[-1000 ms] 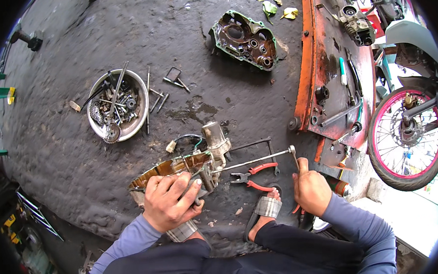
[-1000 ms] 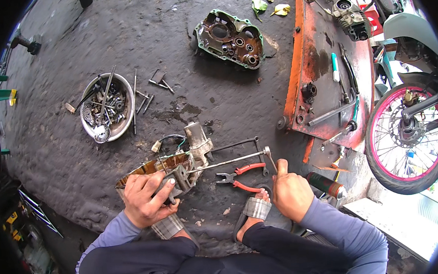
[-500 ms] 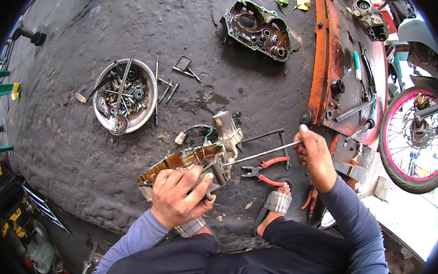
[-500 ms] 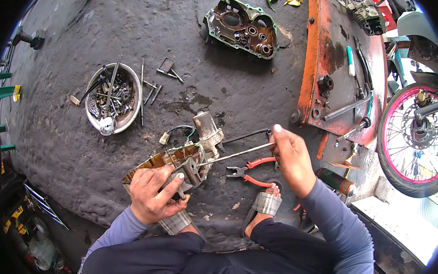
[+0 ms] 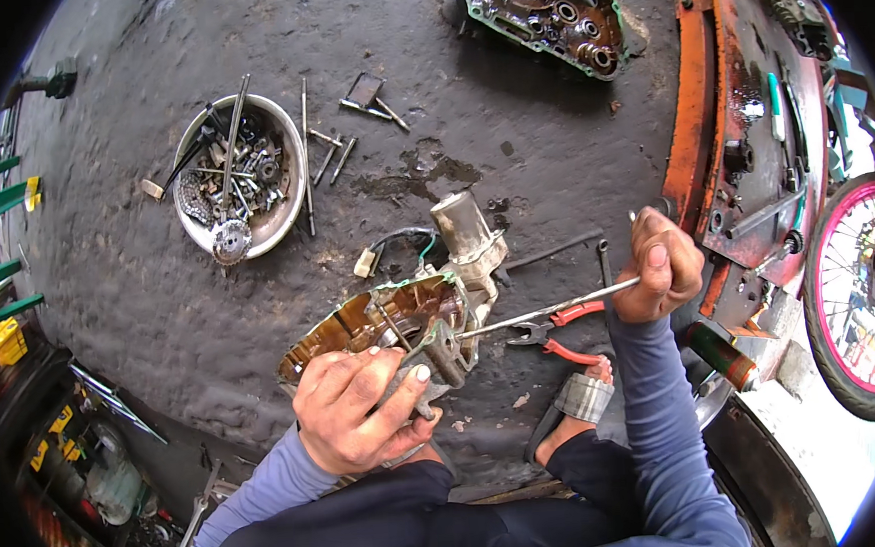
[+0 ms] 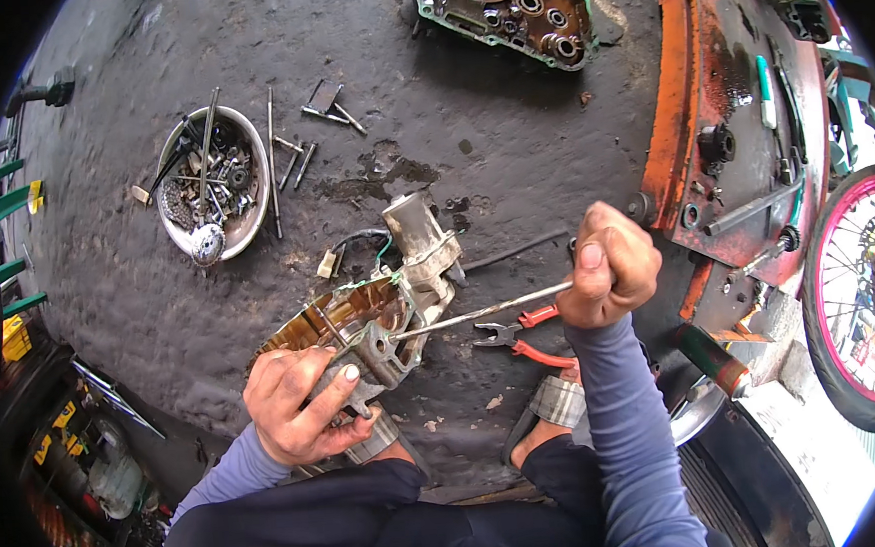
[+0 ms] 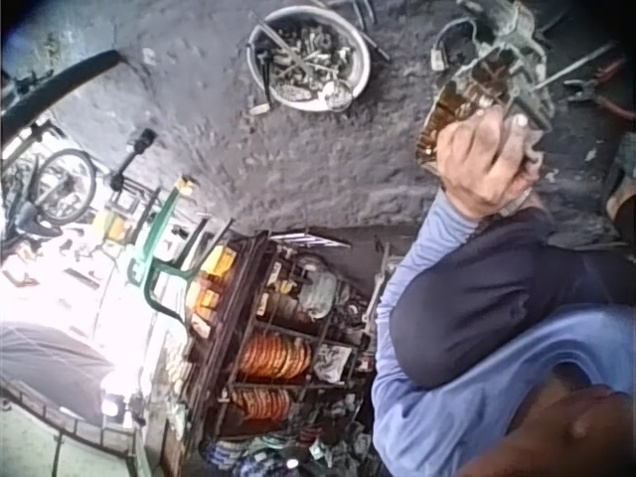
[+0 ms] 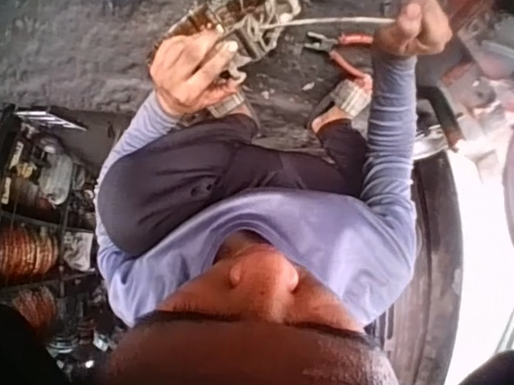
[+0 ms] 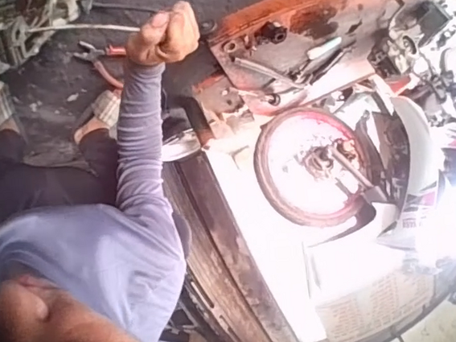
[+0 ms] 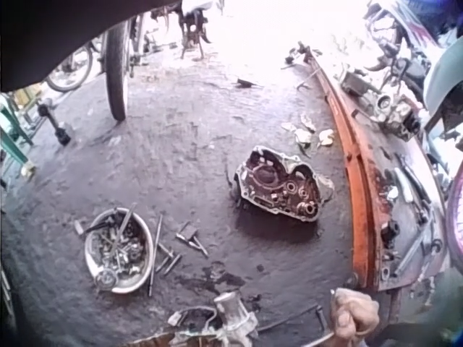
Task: The recorder is repairing and cleaning a motorcycle engine component, using pliers and a rag.
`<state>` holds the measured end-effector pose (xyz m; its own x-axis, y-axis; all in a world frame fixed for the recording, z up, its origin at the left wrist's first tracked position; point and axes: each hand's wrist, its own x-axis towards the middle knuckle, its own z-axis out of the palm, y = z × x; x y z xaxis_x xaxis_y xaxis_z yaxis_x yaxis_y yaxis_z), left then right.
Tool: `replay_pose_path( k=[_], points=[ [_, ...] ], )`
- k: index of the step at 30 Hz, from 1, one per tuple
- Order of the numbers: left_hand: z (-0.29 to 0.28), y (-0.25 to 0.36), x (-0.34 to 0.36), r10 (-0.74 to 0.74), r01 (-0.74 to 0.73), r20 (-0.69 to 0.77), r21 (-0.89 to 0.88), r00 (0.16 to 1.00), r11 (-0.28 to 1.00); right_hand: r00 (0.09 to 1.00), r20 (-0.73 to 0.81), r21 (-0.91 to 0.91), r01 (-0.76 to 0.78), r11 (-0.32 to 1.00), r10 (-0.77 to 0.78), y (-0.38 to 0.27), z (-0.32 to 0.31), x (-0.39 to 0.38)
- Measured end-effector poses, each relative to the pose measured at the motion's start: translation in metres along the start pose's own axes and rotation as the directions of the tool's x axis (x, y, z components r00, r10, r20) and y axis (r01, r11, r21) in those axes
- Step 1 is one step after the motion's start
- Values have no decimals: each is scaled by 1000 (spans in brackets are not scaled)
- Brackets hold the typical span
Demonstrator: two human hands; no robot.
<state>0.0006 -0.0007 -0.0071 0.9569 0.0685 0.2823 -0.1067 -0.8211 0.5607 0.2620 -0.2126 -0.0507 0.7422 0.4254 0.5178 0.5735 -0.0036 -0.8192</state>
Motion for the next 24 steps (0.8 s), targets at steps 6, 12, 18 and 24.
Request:
replay_pose_path(
  k=[6,12,18,24],
  points=[
    [1,2,1,-22,21,27,15,999,1000,998,-40,131,51,990,-46,11,6,-3],
    [-1,8,7,-70,70,0,14,998,997,988,-149,132,48,990,-28,25,-15,-3],
    [0,6,3,-58,58,-25,10,998,998,658,194,-457,-595,661,727,-6,-32,-23],
    [2,4,1,-41,40,-39,-17,998,999,740,430,-817,75,572,517,-10,-71,-72]
  ],
)
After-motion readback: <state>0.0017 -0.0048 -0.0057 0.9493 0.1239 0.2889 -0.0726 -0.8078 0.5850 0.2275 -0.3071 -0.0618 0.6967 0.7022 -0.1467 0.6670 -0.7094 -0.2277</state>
